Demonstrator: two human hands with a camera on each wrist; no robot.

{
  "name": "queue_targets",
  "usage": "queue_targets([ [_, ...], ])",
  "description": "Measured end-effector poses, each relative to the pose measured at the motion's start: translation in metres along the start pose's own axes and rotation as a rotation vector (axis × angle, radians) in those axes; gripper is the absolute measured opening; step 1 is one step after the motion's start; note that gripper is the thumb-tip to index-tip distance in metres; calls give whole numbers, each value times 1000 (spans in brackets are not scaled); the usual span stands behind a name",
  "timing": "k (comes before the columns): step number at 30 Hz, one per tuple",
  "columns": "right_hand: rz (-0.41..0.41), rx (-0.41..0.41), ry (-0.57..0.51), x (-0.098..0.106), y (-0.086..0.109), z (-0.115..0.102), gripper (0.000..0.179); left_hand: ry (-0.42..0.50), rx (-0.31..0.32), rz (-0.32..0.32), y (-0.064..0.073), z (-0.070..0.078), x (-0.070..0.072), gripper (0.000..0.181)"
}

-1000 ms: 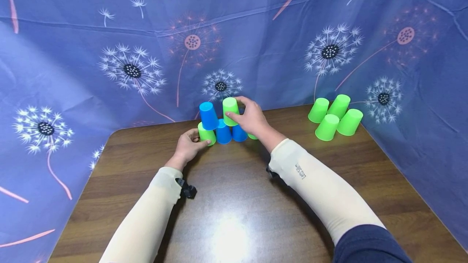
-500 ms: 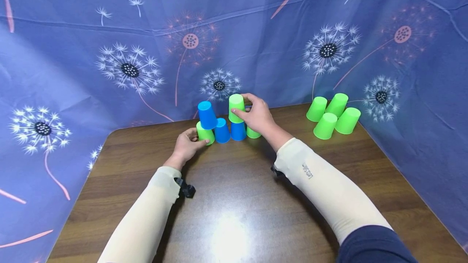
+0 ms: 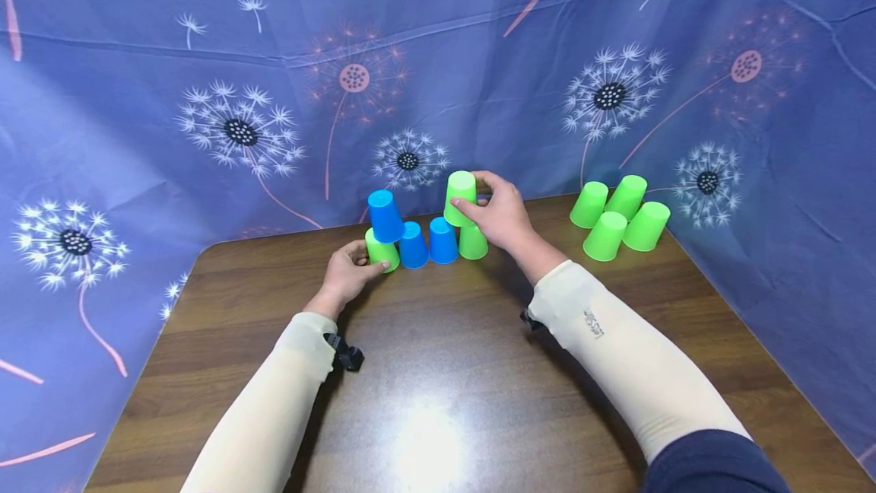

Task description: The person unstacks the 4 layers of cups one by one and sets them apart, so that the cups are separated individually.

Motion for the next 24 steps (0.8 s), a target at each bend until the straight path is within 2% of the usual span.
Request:
queue_targets([
  [5,33,12,-7,12,2,6,57,0,5,-5,0,-1,0,58],
  [14,64,-18,-10,37,8,22,56,-1,2,0,1,0,0,57],
  [24,132,-2,-10,67,16,40,51,5,-1,5,1,0,-1,56],
])
Point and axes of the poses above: each hand's wrist, its own y-axis away from the middle knuckle, its own x-axis out of the back of the hand, z = x × y, the point moved 10 cm from there along -y, towards the middle knuckle, and after that the axes turned 3 degrees about -x, right-handed, at the moved point
